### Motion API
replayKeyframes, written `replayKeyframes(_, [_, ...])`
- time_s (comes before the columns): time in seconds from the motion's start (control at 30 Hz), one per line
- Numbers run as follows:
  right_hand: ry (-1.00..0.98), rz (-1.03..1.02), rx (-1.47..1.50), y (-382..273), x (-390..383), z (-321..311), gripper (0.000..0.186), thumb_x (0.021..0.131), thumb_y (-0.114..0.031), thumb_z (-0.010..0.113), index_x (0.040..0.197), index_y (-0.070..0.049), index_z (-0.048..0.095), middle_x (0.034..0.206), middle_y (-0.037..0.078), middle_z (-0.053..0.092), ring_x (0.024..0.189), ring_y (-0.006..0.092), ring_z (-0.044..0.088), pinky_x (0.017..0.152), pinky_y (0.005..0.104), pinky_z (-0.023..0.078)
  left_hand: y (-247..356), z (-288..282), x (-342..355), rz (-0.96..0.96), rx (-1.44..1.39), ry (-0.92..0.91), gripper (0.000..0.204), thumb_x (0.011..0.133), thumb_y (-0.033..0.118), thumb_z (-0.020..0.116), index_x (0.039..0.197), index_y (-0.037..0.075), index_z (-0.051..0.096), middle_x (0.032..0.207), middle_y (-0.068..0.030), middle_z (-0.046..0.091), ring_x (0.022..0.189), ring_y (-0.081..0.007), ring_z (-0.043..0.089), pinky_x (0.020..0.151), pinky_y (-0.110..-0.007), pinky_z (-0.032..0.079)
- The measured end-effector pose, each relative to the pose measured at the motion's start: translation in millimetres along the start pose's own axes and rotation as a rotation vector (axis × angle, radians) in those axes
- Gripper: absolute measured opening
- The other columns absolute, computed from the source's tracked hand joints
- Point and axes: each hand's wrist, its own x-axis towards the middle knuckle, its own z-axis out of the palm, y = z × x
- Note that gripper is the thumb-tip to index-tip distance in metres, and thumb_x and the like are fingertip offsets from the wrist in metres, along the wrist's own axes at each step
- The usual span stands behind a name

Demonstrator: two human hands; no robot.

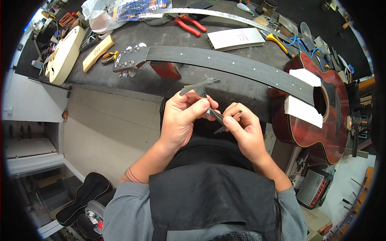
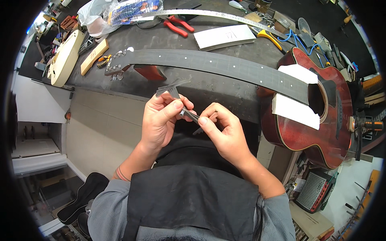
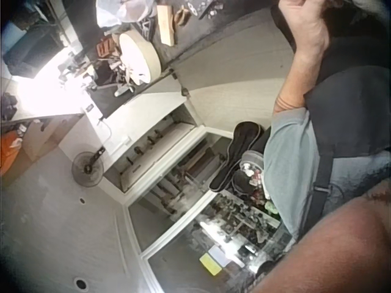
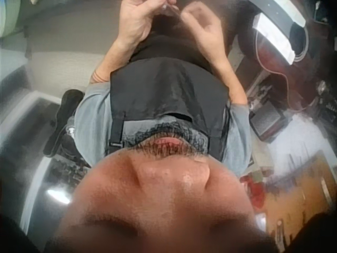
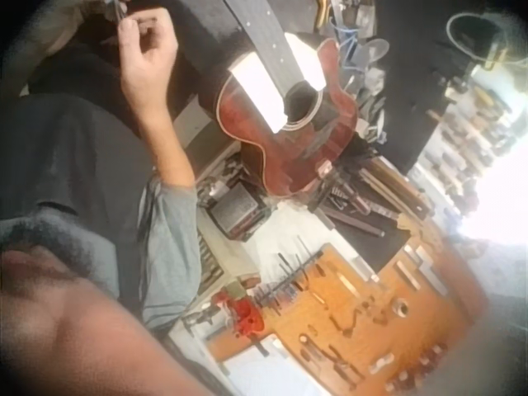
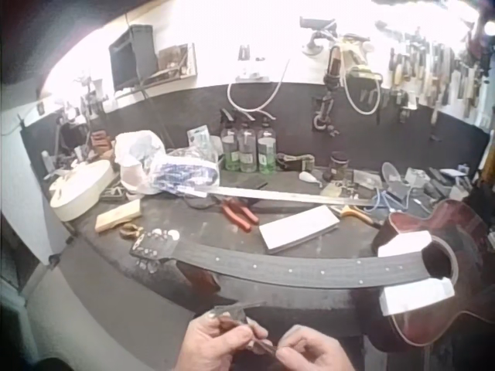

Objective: The person sands the fretboard of a guitar neck using a sanding block. They repeatedly rub the block along the length of the neck, flip the neck to sand the edges, and inspect the surface between sanding passes. The person also uses a small metal tool to check the fretboard surface.

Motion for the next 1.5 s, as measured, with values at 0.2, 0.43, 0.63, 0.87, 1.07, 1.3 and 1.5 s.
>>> replayKeyframes(0.2, [0.007,0.155,0.150,-2,-5,13,0.012,0.112,-0.012,0.080,0.113,-0.002,0.073,0.103,0.002,0.076,0.092,0.0067,0.071,0.080,0.0267,0.059,0,5,-2,0.016,-0.035,0.083,0.008,0.110,0.009,0.078,0.115,0.005,0.074,0.107,-0.0155,0.082,0.093,-0.0273,0.085,0.082,-0.039,0.070])
replayKeyframes(0.43, [-0.105,0.131,0.033,-4,1,2,0.018,0.113,-0.019,0.079,0.118,-0.003,0.071,0.107,0.005,0.079,0.102,0.0094,0.074,0.091,0.0292,0.060,4,1,-3,-0.043,0.024,0.013,0.013,0.107,0.009,0.082,0.115,0.005,0.072,0.104,-0.0167,0.081,0.088,-0.0262,0.084,0.076,-0.039,0.069])
replayKeyframes(0.63, [-0.005,0.115,0.205,-24,25,-1,0.018,0.113,-0.018,0.079,0.117,-0.002,0.071,0.102,0.002,0.076,0.094,0.0084,0.070,0.084,0.0282,0.058,11,11,-4,-0.155,0.057,-0.127,0.019,0.109,0.013,0.084,0.116,0.001,0.071,0.102,-0.0164,0.084,0.086,-0.0233,0.083,0.073,-0.035,0.068])
replayKeyframes(0.87, [0.085,0.065,0.163,-21,28,-3,0.021,0.115,-0.024,0.077,0.110,-0.003,0.073,0.090,0.007,0.079,0.073,0.0062,0.064,0.068,0.0238,0.052,11,6,-3,-0.138,-0.030,-0.136,0.022,0.113,0.013,0.077,0.127,-0.003,0.073,0.110,-0.0172,0.084,0.089,-0.0289,0.086,0.076,-0.038,0.071])
replayKeyframes(1.07, [0.109,0.055,0.190,-20,27,-4,0.021,0.115,-0.022,0.077,0.110,-0.003,0.072,0.092,0.008,0.079,0.072,0.0067,0.065,0.067,0.0243,0.053,15,7,-4,-0.168,0.001,-0.129,0.021,0.112,0.006,0.075,0.130,-0.003,0.072,0.115,-0.0187,0.083,0.090,-0.0302,0.086,0.077,-0.039,0.072])
replayKeyframes(1.3, [0.129,0.027,0.199,-18,25,-6,0.021,0.115,-0.022,0.077,0.111,-0.002,0.072,0.097,0.008,0.078,0.073,0.0093,0.070,0.066,0.0247,0.053,11,9,-3,-0.103,0.030,-0.086,0.021,0.109,0.009,0.079,0.125,-0.001,0.070,0.119,-0.0217,0.081,0.086,-0.0328,0.086,0.070,-0.038,0.070])
replayKeyframes(1.5, [0.129,0.027,0.224,-15,24,-7,0.021,0.115,-0.022,0.076,0.112,-0.001,0.071,0.096,0.008,0.078,0.073,0.0105,0.071,0.065,0.0251,0.053,10,7,-3,-0.063,0.048,-0.099,0.017,0.109,0.005,0.077,0.120,0.001,0.066,0.119,-0.0215,0.078,0.085,-0.0305,0.085,0.069,-0.037,0.071])
